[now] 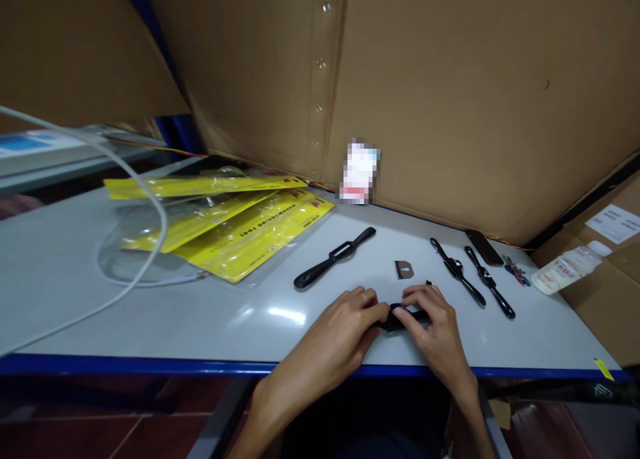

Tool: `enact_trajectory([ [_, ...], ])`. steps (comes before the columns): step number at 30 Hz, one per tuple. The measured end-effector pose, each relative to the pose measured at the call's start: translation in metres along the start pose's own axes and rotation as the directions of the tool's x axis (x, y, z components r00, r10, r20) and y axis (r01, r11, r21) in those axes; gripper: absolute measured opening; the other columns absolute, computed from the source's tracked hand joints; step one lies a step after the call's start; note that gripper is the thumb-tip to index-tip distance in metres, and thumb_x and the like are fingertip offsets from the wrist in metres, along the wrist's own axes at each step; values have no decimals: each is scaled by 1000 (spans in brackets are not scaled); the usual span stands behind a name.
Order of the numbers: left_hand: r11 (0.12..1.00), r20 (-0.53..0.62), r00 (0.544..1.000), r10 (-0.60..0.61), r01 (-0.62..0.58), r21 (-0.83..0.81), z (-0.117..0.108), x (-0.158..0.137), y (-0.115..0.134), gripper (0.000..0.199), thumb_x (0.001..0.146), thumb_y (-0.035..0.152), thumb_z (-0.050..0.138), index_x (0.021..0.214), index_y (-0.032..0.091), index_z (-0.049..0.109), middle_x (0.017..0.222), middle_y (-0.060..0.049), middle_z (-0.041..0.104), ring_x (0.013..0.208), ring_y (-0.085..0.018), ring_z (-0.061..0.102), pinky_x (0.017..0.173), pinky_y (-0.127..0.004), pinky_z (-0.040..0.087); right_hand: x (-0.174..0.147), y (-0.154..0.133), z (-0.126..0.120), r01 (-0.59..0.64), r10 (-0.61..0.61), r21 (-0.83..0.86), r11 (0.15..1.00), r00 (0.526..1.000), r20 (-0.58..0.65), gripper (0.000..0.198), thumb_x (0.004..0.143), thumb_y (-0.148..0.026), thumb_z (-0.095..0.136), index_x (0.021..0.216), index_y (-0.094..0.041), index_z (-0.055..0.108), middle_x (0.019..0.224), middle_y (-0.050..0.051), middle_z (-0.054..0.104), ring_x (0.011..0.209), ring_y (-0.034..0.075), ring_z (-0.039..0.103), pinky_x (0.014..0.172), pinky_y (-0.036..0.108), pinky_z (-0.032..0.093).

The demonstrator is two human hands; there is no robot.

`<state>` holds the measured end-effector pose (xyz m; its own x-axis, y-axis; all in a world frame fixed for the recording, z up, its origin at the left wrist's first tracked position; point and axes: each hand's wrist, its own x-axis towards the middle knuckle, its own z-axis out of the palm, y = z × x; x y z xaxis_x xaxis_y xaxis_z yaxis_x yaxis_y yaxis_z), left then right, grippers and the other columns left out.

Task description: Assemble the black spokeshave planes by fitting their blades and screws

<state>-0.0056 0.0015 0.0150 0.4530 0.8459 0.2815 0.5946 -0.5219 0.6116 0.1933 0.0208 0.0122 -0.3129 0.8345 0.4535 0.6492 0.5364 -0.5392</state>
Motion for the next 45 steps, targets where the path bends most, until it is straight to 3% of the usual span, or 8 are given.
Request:
enact_trajectory([
  [2,1000,0,1000,-5,5,1,0,0,0,21,93,6,49,94,21,64,98,-5,64,94,-23,60,84,-37,49,1,-1,2,-6,5,-32,999,1000,-9,8,93,-23,66,86,-22,66,98,6,70,100,24,62,89,40,50],
  [8,1000,10,1000,-24,24,4,-1,-1,2,21,92,4,50,94,21,63,98,-5,63,95,-23,58,84,-37,49,-16,3,-10,-58,53,-43,997,991,-125,13,98,-23,58,99,-23,70,104,8,70,103,24,62,91,41,50],
  [15,994,-67,998,-1,9,109,3,-2,0,24,91,3,47,96,21,63,99,-6,62,95,-24,56,83,-39,48,-36,6,-10,-35,33,-22,999,995,-94,26,95,-11,55,104,-25,74,102,7,72,100,24,64,87,39,53],
  [20,972,-154,988,13,24,234,8,-1,0,10,97,19,51,100,19,61,101,-8,62,97,-27,54,84,-43,47,-35,5,-5,-15,16,7,1000,995,-96,29,94,-7,53,103,-24,74,101,7,71,98,23,64,85,38,54],
  [23,935,-195,981,-5,73,348,13,1,2,16,100,32,53,98,19,61,98,-8,63,94,-28,55,82,-43,46,-34,2,-5,4,-3,23,1000,997,-72,30,94,-4,50,102,-24,72,100,6,71,98,23,64,84,38,54],
  [28,885,-172,984,-41,115,451,19,3,6,19,98,37,59,97,19,59,100,-9,64,96,-30,57,81,-44,46,-35,-7,1,48,-47,58,997,999,-17,32,95,-1,45,103,-23,68,102,7,69,101,23,62,87,38,54],
  [35,883,-262,963,-59,173,436,21,4,2,24,96,43,61,95,20,54,96,-7,61,90,-28,57,78,-40,45,-36,-12,10,51,-49,36,998,998,-43,30,96,-1,45,101,-22,65,102,7,67,100,21,60,87,36,52],
  [45,891,-249,969,-2,115,438,21,5,3,16,95,32,61,89,19,56,95,-7,60,87,-27,56,76,-40,44,-36,-13,10,45,-44,23,999,998,-49,28,95,0,48,100,-21,65,100,6,65,97,21,60,85,35,51],
])
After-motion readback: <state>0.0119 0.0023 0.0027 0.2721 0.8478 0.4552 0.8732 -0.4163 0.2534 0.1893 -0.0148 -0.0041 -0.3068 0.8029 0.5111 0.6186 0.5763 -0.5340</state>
